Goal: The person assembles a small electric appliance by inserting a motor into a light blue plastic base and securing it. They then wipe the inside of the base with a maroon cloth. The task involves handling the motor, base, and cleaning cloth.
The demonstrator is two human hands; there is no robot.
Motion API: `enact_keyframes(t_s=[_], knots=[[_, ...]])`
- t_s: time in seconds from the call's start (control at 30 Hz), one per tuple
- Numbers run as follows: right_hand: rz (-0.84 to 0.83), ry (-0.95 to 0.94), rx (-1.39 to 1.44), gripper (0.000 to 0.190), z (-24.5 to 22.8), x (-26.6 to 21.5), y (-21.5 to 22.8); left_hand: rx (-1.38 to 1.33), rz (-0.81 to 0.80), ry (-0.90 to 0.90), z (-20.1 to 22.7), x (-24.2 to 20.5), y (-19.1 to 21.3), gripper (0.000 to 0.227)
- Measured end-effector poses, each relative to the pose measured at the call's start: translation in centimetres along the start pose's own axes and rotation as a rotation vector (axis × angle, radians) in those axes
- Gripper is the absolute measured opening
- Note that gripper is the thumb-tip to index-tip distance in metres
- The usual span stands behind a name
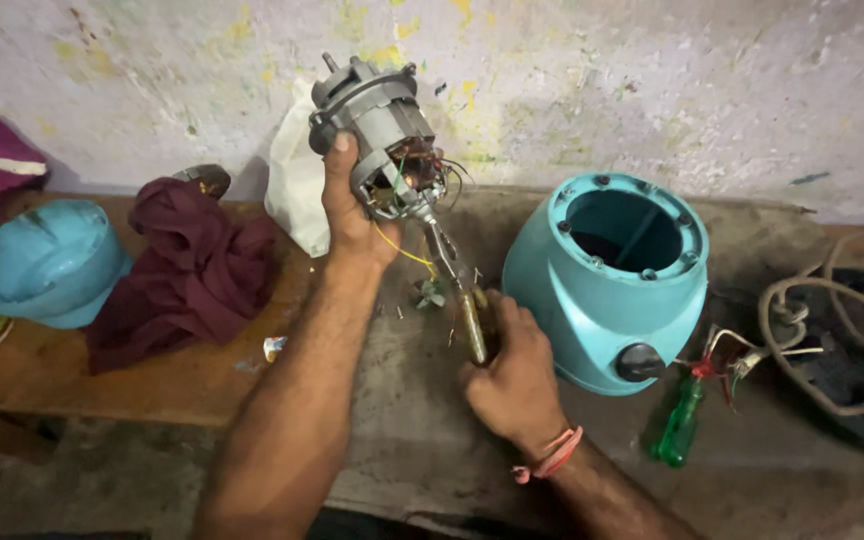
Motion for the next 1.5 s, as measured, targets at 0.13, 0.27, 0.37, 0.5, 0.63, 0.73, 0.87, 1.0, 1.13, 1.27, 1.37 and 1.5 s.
enact_keyframes(t_s=[0.13,0.27,0.37,0.5,0.63,0.73,0.87,1.0,1.13,1.27,1.37,1.5], knots=[[-0.025,0.010,0.143,0.065,-0.1,0.3,0.9,-0.018,-0.039,0.041,0.1,0.8,-1.3,0.076],[-0.071,-0.115,0.290,0.069,0.5,0.4,1.1,-0.014,-0.081,0.029,0.0,1.1,-2.7,0.078],[-0.100,-0.122,0.382,0.068,0.1,0.6,1.6,0.008,-0.087,0.013,-0.3,1.6,-3.4,0.079],[-0.124,-0.312,0.313,0.070,1.1,0.5,1.8,-0.030,-0.145,0.067,-1.0,2.0,-4.1,0.082],[-0.103,-0.181,0.385,0.068,0.9,0.6,2.1,-0.067,-0.206,0.085,-1.6,2.6,-4.5,0.084],[-0.095,-0.159,0.423,0.068,1.2,0.6,2.2,-0.091,-0.215,0.107,-2.2,3.2,-4.8,0.085],[-0.102,-0.157,0.441,0.068,1.3,0.7,2.1,-0.037,-0.254,0.085,-1.7,3.1,-5.0,0.085],[-0.108,-0.223,0.397,0.068,1.4,0.7,2.1,-0.050,-0.210,0.081,-2.0,3.1,-4.9,0.087],[-0.111,-0.193,0.418,0.069,1.3,0.8,2.2,-0.090,-0.215,0.095,-2.0,3.1,-5.0,0.086],[-0.122,-0.188,0.496,0.069,1.5,0.8,1.9,-0.090,-0.202,0.105,-2.2,2.8,-4.8,0.087],[-0.127,-0.197,0.448,0.069,1.7,0.8,2.0,-0.091,-0.226,0.105,-2.3,3.0,-4.7,0.088],[-0.138,-0.222,0.421,0.071,1.6,1.0,1.9,-0.168,-0.177,0.136,-3.0,3.1,-3.4,0.084]])
Point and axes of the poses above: each hand's wrist, its own x-axis towards the middle knuckle, its own y-axis out of the back of the hand, z = x × y, the point moved 6 cm from there along x, towards the middle knuckle, and after that the axes turned 9 degrees about x, right-handed, at the moved point
